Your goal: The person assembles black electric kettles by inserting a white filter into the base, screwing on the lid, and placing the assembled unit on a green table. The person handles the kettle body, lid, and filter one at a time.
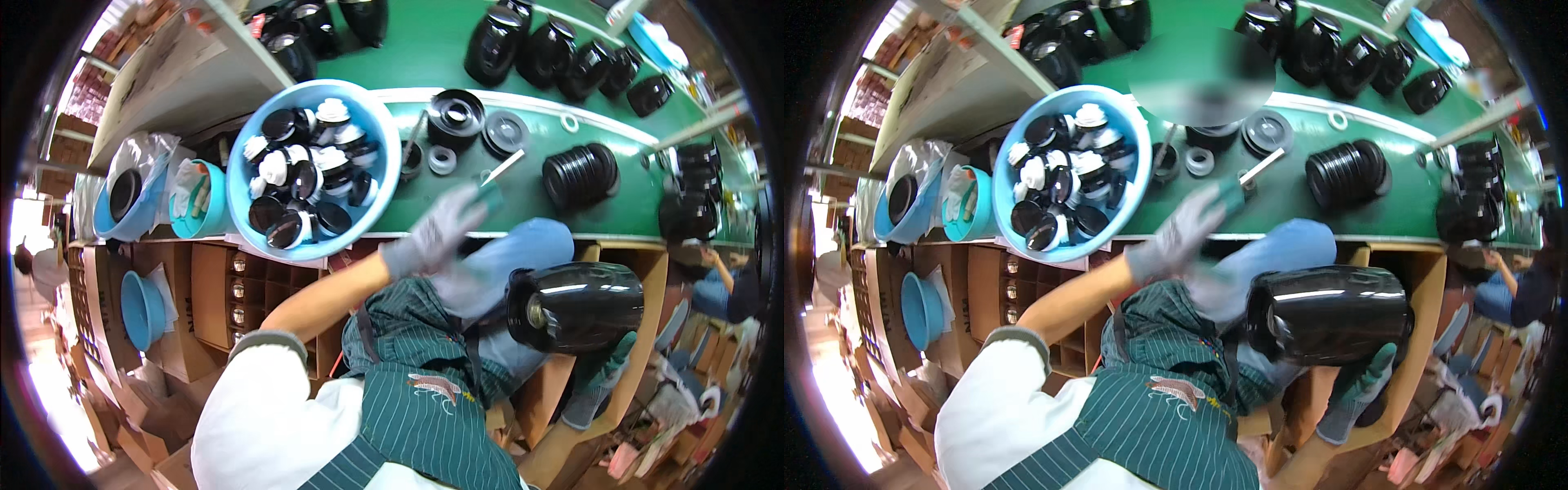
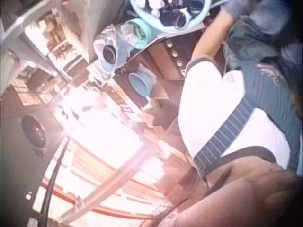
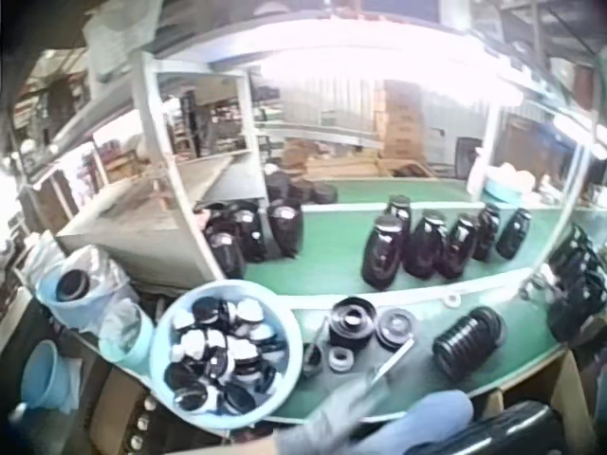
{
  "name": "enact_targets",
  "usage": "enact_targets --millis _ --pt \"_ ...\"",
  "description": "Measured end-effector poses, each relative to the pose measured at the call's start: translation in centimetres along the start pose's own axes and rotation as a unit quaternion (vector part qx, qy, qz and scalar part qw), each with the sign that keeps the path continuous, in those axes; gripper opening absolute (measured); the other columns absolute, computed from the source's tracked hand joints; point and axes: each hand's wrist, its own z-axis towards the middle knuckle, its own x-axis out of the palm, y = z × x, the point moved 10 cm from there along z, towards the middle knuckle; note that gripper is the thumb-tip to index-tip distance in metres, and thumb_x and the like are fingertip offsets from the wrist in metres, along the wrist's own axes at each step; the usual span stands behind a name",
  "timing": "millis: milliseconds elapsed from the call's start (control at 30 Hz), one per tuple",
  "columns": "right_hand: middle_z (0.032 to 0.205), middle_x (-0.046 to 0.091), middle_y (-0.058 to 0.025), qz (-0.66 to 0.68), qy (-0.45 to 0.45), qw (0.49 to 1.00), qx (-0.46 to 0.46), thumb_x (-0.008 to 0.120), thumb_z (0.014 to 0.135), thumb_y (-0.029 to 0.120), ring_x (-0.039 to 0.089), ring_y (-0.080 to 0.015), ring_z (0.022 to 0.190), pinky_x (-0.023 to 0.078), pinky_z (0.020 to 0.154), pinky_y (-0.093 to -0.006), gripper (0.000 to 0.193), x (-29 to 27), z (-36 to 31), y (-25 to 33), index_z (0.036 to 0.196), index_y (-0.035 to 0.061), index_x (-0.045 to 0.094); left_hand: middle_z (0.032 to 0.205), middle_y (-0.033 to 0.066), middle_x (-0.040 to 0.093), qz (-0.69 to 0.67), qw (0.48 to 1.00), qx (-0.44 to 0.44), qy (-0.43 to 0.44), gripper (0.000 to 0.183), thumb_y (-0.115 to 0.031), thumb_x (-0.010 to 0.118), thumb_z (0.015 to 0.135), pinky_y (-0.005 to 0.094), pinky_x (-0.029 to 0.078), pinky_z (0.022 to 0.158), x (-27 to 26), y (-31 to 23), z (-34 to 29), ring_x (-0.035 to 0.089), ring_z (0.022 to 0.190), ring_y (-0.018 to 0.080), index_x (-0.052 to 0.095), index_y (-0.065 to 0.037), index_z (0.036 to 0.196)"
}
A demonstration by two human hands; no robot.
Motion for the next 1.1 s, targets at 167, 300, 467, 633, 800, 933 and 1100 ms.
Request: enact_targets --millis 167,300,467,633,800,933,1100 --pt "0.147 0.06 -0.0042 0.116 0.102 0.968 0.199 0.048 0.111 0.024 0.056 -0.0196 0.134 0.04 0.117 -0.0394 0.046 5.4 3.2 -11.5 0.152 0.003 0.051 0.137 0.0262 0.054 -0.158 0.983 -0.04 -0.083 0.114 -0.049 0.095 0.061 0.0517 0.051 0.101 -7.2 -7.1 -5.7 0.06 0.12 0.0454 0.042 0.0 0.149" --pt "0.14 0.066 -0.0087 -0.281 0.315 0.888 0.183 0.069 0.096 0.016 0.065 -0.0218 0.123 0.049 0.104 -0.03 0.054 26.2 7.3 -9.0 0.147 0.0027 0.056 0.121 0.0247 0.068 -0.085 0.943 -0.314 -0.07 0.104 -0.046 0.097 0.064 0.0423 0.059 0.092 -12.0 -5.6 -13.2 0.072 0.109 0.034 0.052 0.004 0.143" --pt "0.124 0.07 -0.0101 -0.545 0.547 0.551 -0.317 0.08 0.085 0.048 0.065 -0.0226 0.119 0.047 0.104 -0.0377 0.087 49.5 2.0 -12.8 0.151 0.0033 0.046 0.12 0.0215 0.072 -0.123 0.89 -0.438 -0.028 0.107 -0.044 0.096 0.064 0.0377 0.057 0.098 -10.9 -3.5 -19.0 0.073 0.11 0.0291 0.051 0.002 0.149" --pt "0.126 0.07 -0.0162 -0.781 0.533 0.252 -0.206 0.079 0.077 0.069 0.068 -0.031 0.115 0.044 0.104 -0.0525 0.135 53.1 0.9 -28.8 0.165 -0.0038 0.006 0.129 0.019 0.07 -0.218 0.82 -0.525 -0.072 0.103 -0.045 0.093 0.071 0.0369 0.053 0.104 -11.7 -1.8 -19.0 0.07 0.119 0.0248 0.047 0.001 0.151" --pt "0.123 0.072 -0.0217 -0.698 0.605 0.357 -0.134 0.08 0.083 0.05 0.07 -0.032 0.117 0.051 0.101 -0.044 0.114 53.2 1.6 -24.5 0.163 -0.0037 0.019 0.13 0.0208 0.069 -0.189 0.83 -0.525 -0.013 0.107 -0.047 0.092 0.071 0.0368 0.054 0.103 -11.5 -0.8 -18.5 0.07 0.118 0.024 0.044 0.005 0.152" --pt "0.139 0.062 -0.0239 -0.333 0.623 0.706 -0.045 0.087 0.075 0.029 0.062 -0.0364 0.128 0.046 0.112 -0.0435 0.095 48.5 3.9 -11.3 0.152 -0.0027 0.043 0.127 0.0237 0.069 -0.173 0.85 -0.497 -0.016 0.111 -0.051 0.09 0.071 0.037 0.054 0.102 -11.0 0.0 -17.0 0.071 0.117 0.0262 0.043 0.011 0.151" --pt "0.148 0.054 -0.021 -0.312 0.621 0.718 -0.05 0.091 0.071 0.023 0.054 -0.0367 0.137 0.042 0.115 -0.0453 0.094 36.3 1.3 -3.8 0.151 0.0014 0.048 0.117 0.0196 0.071 -0.086 0.921 -0.379 0.039 0.096 -0.041 0.091 0.072 0.0403 0.059 0.094 -10.6 -1.6 -10.4 0.073 0.106 0.0322 0.05 0.003 0.146"
